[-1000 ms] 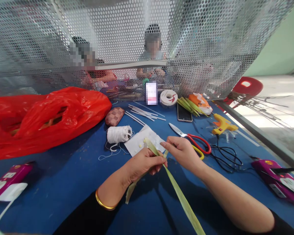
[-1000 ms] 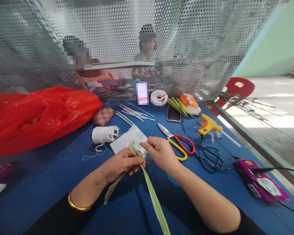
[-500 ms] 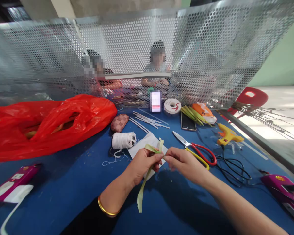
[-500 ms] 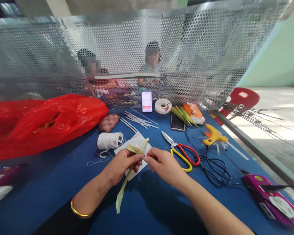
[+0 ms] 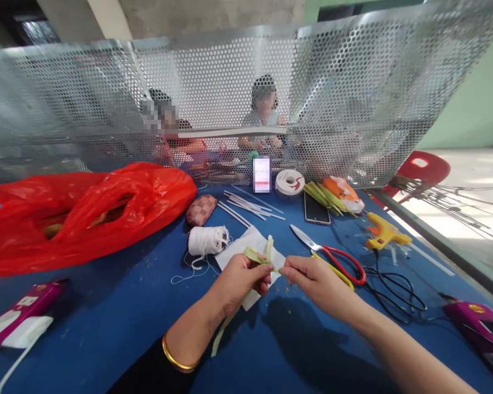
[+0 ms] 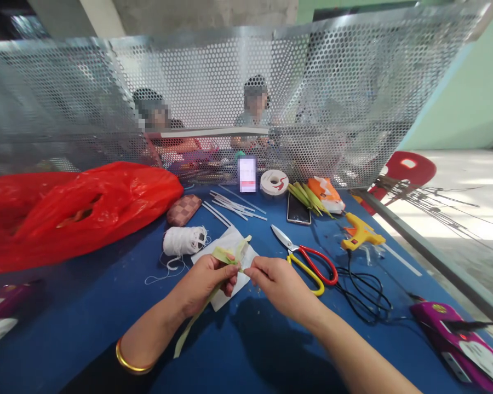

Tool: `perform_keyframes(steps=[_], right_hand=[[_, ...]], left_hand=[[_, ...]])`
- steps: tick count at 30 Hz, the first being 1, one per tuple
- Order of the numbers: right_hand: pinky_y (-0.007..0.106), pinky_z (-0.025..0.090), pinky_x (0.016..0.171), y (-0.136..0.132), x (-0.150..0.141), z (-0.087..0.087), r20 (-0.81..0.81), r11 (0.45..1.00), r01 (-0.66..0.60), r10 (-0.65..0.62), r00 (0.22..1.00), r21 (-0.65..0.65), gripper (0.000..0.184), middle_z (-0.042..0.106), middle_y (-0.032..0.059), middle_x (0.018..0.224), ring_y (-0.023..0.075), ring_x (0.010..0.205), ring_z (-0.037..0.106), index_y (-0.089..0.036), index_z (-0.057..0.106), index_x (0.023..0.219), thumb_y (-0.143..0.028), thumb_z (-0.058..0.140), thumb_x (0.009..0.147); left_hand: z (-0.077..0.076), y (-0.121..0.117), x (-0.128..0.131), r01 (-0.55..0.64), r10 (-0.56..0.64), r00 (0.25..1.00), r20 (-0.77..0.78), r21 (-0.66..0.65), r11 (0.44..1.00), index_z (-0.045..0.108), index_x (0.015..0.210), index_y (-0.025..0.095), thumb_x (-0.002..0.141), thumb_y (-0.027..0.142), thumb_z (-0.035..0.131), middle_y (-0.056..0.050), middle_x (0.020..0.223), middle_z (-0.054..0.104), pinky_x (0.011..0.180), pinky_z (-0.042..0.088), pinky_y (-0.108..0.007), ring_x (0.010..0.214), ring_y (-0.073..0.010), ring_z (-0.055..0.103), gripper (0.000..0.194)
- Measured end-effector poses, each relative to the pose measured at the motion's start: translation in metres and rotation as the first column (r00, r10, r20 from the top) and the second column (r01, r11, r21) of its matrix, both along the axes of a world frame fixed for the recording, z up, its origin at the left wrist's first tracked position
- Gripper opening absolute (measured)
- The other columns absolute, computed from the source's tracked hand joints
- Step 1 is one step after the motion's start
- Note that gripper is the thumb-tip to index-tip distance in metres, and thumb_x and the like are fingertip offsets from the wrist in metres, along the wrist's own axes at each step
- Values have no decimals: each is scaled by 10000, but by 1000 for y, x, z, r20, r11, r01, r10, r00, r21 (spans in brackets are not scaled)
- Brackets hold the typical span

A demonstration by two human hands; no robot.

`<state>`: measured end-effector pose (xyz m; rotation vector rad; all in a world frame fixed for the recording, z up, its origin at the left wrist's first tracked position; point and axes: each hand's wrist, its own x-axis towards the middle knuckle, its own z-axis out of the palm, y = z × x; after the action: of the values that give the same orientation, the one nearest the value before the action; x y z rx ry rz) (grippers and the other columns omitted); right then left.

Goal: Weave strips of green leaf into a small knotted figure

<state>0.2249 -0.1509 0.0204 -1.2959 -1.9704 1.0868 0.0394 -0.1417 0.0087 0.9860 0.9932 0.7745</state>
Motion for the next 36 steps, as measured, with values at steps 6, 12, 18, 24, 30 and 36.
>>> perform_keyframes(steps=[6,12,18,24,30,36], right_hand=[[239,327,529,1,-1,-6,25,997,2,0,1000,-81,313,478,-38,566,117,531,442,-199,509,673,-384,439,915],[245,389,590,0,-7,-11,-133,986,-41,19,991,-165,262,543,-23,620,127,595,521,-194,524,700,-354,487,905],[231,356,556,1,-13,-14,-360,967,102,-183,915,-232,288,538,-25,645,106,586,455,-174,599,732,-448,634,814],[228,318,528,-1,-23,-22,-629,897,117,-387,674,-426,372,536,-21,545,84,519,400,-162,559,590,-457,735,731],[236,329,529,-4,-30,-29,-683,901,223,-428,592,-372,372,475,-49,481,88,477,435,-176,518,538,-412,750,707],[253,325,511,4,-14,-24,-487,926,281,-372,790,-251,437,481,-29,473,103,471,418,-181,530,537,-525,644,782]], left_hand=[[5,1,-2,29,-24,996,81,-58,998,691,841,88,757,494,674,-37,684,611,415,327,-188,489,-69,481,414],[0,1,1,-42,42,999,26,-9,999,642,753,103,776,424,656,26,610,513,417,113,-200,416,-9,238,322],[-5,-3,5,-45,45,999,-13,-12,999,550,625,137,771,448,639,51,544,428,434,82,-244,420,-27,201,356],[0,-10,12,41,-36,992,-120,37,998,640,718,131,754,430,637,46,537,482,446,118,-246,410,-35,238,301],[1,-13,15,104,-97,986,-133,44,994,669,702,126,742,378,626,33,516,503,460,173,-233,429,-49,315,258],[-1,-10,12,97,-97,994,-47,-7,995,721,838,106,743,490,662,5,583,563,465,148,-233,441,-44,301,400]])
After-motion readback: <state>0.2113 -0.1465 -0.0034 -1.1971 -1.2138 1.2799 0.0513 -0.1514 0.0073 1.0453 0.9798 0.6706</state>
